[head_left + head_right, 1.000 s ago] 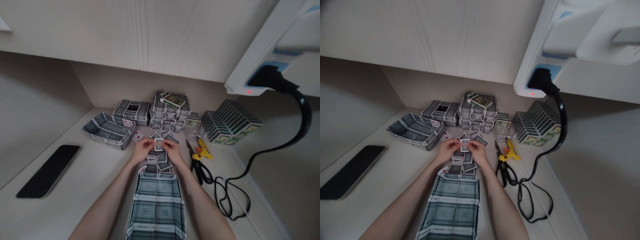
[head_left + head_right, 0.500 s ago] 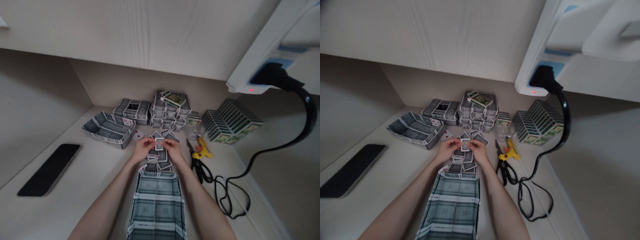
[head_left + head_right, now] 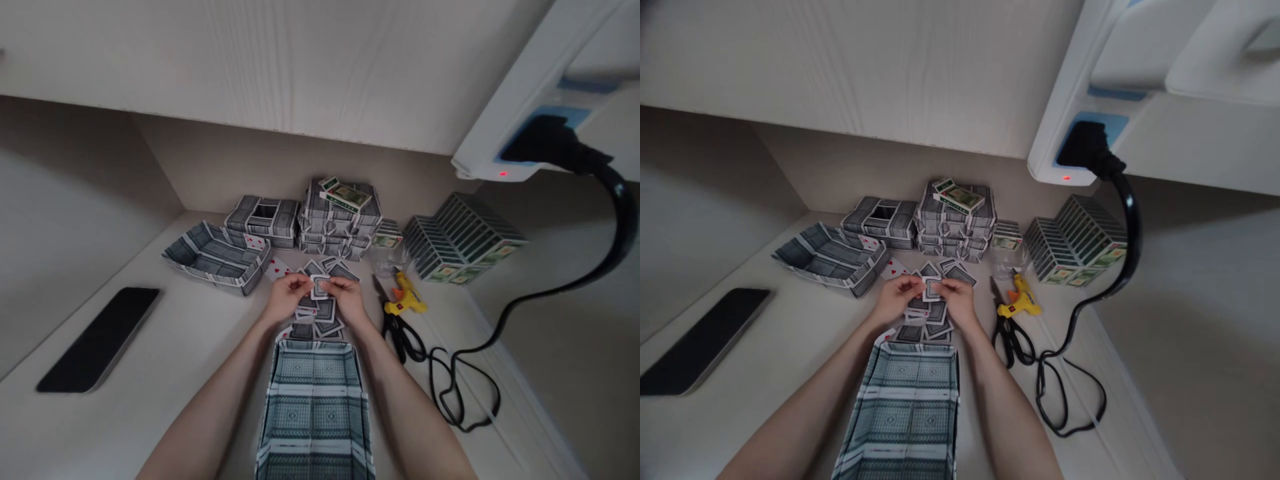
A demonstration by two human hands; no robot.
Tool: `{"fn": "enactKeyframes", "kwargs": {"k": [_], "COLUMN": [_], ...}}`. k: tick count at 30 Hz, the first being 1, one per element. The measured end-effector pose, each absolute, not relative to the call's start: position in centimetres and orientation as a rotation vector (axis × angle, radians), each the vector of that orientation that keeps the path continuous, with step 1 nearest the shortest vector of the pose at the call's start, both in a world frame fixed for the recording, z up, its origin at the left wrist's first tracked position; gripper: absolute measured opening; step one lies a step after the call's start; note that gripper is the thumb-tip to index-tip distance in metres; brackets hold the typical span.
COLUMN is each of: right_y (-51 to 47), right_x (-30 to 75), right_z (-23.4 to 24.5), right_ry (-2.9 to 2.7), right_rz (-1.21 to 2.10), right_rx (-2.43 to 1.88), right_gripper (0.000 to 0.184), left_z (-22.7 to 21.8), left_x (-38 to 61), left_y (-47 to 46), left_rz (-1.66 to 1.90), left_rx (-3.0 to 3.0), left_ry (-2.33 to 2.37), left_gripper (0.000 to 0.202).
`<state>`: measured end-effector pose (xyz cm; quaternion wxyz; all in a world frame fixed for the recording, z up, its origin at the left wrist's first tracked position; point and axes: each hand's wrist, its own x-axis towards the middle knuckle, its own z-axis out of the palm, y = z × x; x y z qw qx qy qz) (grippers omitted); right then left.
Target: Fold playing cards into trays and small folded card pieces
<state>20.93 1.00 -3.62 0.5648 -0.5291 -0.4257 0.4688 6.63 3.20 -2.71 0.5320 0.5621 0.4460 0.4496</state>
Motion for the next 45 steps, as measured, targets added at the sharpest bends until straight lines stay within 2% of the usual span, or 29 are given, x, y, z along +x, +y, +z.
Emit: {"fn": "enactKeyframes", "kwargs": {"k": [11,23,29,37,45], "right_y": [1.1,1.5,1.5,0.8,0.8], "right_x": [20.8,22.1,22.3,21.2,21.4], "right_z": [-3.6,-3.9,-3.5,-2.7,-2.8], "right_ry": [-1.050,-0.944,-1.003,-1.234,-1.399], "right_rz": [0.972,1.235,1.230,1.229,1.170], "right_rx": [-1.235,-1.170,-1.188,-1.186,-1.197], "right_gripper": [0.023,0.027,0.023,0.042,0.044], "left_z": [-2.6,-2.5,-1.9,-2.4,-2.4], "left_x": [7.0,7.2,7.2,6.6,6.6], "left_y": [3.0,2.9,2.6,3.5,3.5], "left_rz": [1.085,1.074,1.065,1.107,1.099], "left_rx": [1.443,1.407,1.377,1.189,1.221], "left_ry": [1.089,1.096,1.090,1.020,1.050], "left_gripper": [0.028,0.027,0.025,0.028,0.027]}}
